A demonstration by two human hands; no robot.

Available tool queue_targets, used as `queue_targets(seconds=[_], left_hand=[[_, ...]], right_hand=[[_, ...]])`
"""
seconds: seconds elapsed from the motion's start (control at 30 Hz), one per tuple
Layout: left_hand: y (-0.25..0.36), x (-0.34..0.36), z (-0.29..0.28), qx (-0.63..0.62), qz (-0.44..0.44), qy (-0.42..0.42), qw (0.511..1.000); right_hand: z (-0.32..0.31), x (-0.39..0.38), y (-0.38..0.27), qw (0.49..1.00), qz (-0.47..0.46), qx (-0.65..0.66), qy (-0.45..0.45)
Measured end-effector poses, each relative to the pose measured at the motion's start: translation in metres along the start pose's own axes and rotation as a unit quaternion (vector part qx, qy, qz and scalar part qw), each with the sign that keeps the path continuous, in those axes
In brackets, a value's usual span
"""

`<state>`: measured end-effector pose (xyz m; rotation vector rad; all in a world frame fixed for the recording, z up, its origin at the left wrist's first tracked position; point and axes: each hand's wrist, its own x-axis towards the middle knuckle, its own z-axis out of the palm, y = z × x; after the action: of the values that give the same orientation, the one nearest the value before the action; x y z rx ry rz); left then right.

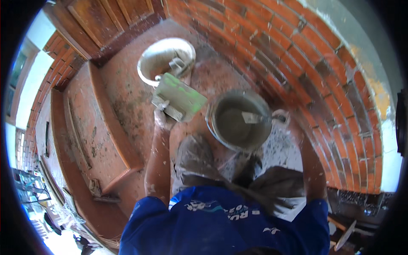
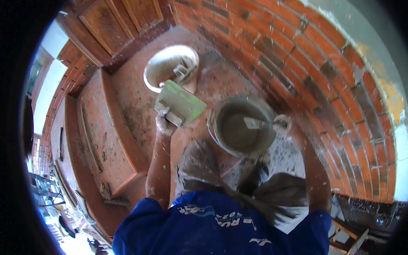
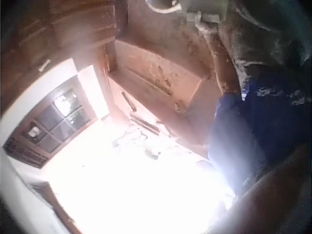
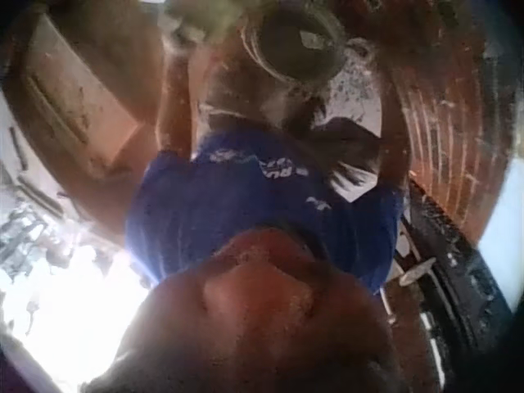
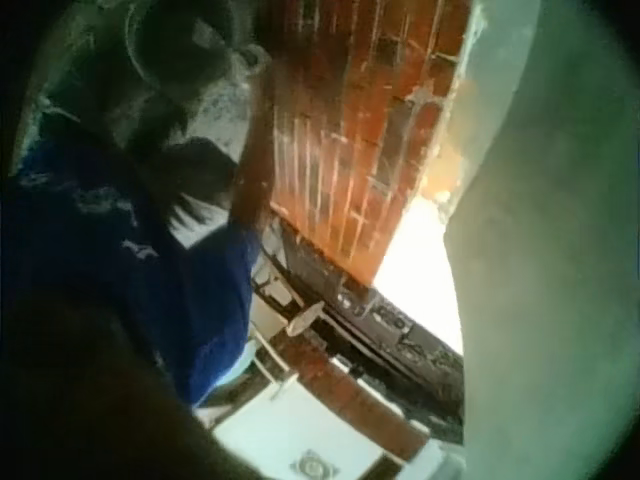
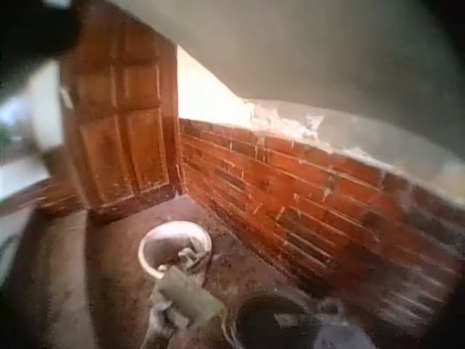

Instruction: The person applies plaster or mortar to a brick wall using a trowel and a hawk.

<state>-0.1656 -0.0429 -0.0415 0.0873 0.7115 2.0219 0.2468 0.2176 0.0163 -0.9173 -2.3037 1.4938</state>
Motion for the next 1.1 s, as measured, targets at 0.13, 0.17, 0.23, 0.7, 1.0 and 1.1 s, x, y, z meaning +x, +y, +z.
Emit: queue_targets(seconds=[0.13, 0.17, 0.23, 0.7, 1.0, 1.1], left_hand=[[-0.076, -0.056, -0.002, -0.084, -0.054, -0.048, 0.994], [-0.097, -0.059, 0.001, -0.059, -0.08, -0.025, 0.995], [-0.132, -0.055, 0.0, -0.062, -0.178, -0.026, 0.982], [-0.088, 0.007, 0.052, 0.048, -0.255, 0.062, 0.964], [-0.047, 0.1, 0.021, 0.216, -0.114, -0.015, 0.97], [-0.046, 0.101, 0.009, 0.23, -0.102, -0.054, 0.966]], right_hand=[[-0.011, 0.02, 0.019, 0.995, 0.042, -0.088, -0.007], [-0.014, 0.016, 0.015, 0.997, -0.01, -0.072, 0.0], [-0.028, -0.007, 0.036, 0.999, 0.034, -0.004, -0.005], [0.003, 0.022, 0.126, 0.992, -0.121, -0.039, 0.022], [0.057, 0.078, 0.061, 0.921, 0.118, 0.363, 0.07], [0.07, 0.081, 0.048, 0.932, 0.135, 0.326, 0.083]])
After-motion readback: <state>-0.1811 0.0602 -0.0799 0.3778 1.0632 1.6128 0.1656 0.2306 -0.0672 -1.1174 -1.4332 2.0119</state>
